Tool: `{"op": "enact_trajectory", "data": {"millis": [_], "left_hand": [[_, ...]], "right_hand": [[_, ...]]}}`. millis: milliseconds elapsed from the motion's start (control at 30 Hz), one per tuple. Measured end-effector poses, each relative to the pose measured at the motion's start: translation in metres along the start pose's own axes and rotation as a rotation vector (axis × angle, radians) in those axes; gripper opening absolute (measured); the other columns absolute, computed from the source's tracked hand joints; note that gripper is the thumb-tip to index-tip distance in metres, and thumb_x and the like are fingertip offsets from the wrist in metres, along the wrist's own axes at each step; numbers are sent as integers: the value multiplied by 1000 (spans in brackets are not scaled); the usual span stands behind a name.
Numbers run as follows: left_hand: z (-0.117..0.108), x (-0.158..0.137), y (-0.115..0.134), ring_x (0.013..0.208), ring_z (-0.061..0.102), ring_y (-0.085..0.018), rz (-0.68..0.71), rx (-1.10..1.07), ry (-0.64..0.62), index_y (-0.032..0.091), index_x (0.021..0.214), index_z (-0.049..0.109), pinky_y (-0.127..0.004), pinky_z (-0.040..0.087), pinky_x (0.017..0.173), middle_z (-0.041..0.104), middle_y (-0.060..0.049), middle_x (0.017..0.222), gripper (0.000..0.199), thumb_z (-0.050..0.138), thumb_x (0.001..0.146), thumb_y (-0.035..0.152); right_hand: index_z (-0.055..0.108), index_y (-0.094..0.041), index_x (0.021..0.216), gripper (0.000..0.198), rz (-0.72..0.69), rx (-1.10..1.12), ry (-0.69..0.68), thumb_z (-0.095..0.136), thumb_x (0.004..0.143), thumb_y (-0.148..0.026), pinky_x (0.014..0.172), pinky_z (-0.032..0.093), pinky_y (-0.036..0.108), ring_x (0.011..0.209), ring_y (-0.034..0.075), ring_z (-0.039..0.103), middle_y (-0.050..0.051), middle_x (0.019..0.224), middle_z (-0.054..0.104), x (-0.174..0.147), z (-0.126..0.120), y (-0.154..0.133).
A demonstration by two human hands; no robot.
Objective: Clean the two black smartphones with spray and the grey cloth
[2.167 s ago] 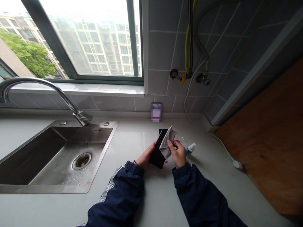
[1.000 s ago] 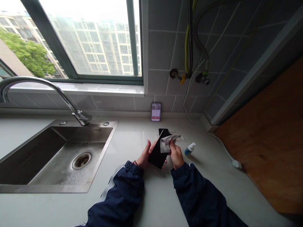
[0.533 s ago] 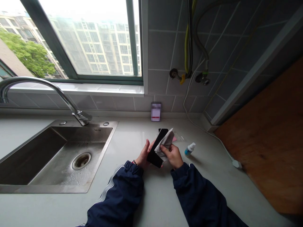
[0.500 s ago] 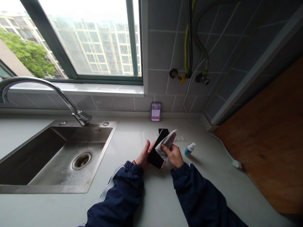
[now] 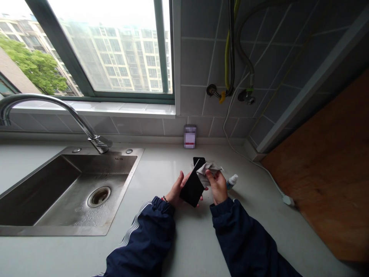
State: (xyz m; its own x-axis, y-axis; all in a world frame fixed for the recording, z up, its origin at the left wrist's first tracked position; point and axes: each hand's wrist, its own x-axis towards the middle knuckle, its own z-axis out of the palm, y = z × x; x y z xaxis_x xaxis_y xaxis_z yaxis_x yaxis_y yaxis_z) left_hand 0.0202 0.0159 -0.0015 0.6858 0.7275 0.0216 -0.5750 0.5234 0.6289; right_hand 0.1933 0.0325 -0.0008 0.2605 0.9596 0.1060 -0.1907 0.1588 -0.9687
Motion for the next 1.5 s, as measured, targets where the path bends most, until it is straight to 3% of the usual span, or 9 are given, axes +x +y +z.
{"op": "enact_trajectory", "data": {"millis": [200,467,567,633,733,867,967,1200,1500], "left_hand": [[1,0,4,82,74,-31,35,6,45,28,159,31,-44,59,70,69,-20,123,85,31,91,79],[0,1,3,88,74,-30,58,-57,145,31,157,33,-45,60,74,69,-16,123,78,40,93,74],[1,1,2,91,74,-30,61,-65,195,31,156,36,-47,60,79,69,-15,124,77,44,92,73],[1,1,2,92,74,-31,65,-58,211,31,156,36,-48,60,81,69,-16,125,77,45,92,73],[2,1,2,95,74,-32,70,-58,212,31,157,35,-49,59,83,68,-15,126,77,44,93,72],[2,1,3,96,73,-32,87,-40,196,29,157,36,-50,60,83,69,-15,126,78,43,93,72],[1,1,2,96,73,-30,95,-17,203,28,157,35,-48,61,82,69,-15,124,75,44,95,69],[-5,4,-4,93,74,-28,89,-1,254,27,158,34,-41,61,79,71,-14,121,75,47,96,66],[0,8,-8,90,74,-27,156,29,284,19,148,50,-35,58,81,76,-12,105,69,52,95,63]], "right_hand": [[65,-17,103,50,28,-26,5,71,83,-62,49,50,28,71,22,68,8,92,73,-3,1,1],[63,-17,110,57,27,-149,13,86,70,-51,64,58,34,80,25,69,9,93,72,-5,0,5],[47,-19,135,85,-50,-208,63,89,65,-46,74,59,38,91,25,69,15,121,66,-4,-1,8],[37,-21,146,97,-219,-323,122,88,66,-43,85,58,44,110,30,66,21,143,51,-4,-2,7],[52,-21,138,69,-564,-569,119,82,77,-34,106,47,55,137,36,47,19,155,40,-6,-3,0],[72,-24,100,13,-841,-675,-40,67,90,-19,113,42,56,135,32,50,10,127,66,-12,-1,-7],[73,-25,95,15,-900,-680,-120,63,91,-14,109,47,53,124,28,59,6,108,72,-14,1,-6],[77,-26,106,23,-877,-791,-139,61,93,-18,105,49,52,117,29,59,9,123,66,-18,4,-5],[75,-28,118,29,-883,-810,-183,61,95,-19,88,56,44,97,26,60,8,105,64,-24,6,-4]]}}
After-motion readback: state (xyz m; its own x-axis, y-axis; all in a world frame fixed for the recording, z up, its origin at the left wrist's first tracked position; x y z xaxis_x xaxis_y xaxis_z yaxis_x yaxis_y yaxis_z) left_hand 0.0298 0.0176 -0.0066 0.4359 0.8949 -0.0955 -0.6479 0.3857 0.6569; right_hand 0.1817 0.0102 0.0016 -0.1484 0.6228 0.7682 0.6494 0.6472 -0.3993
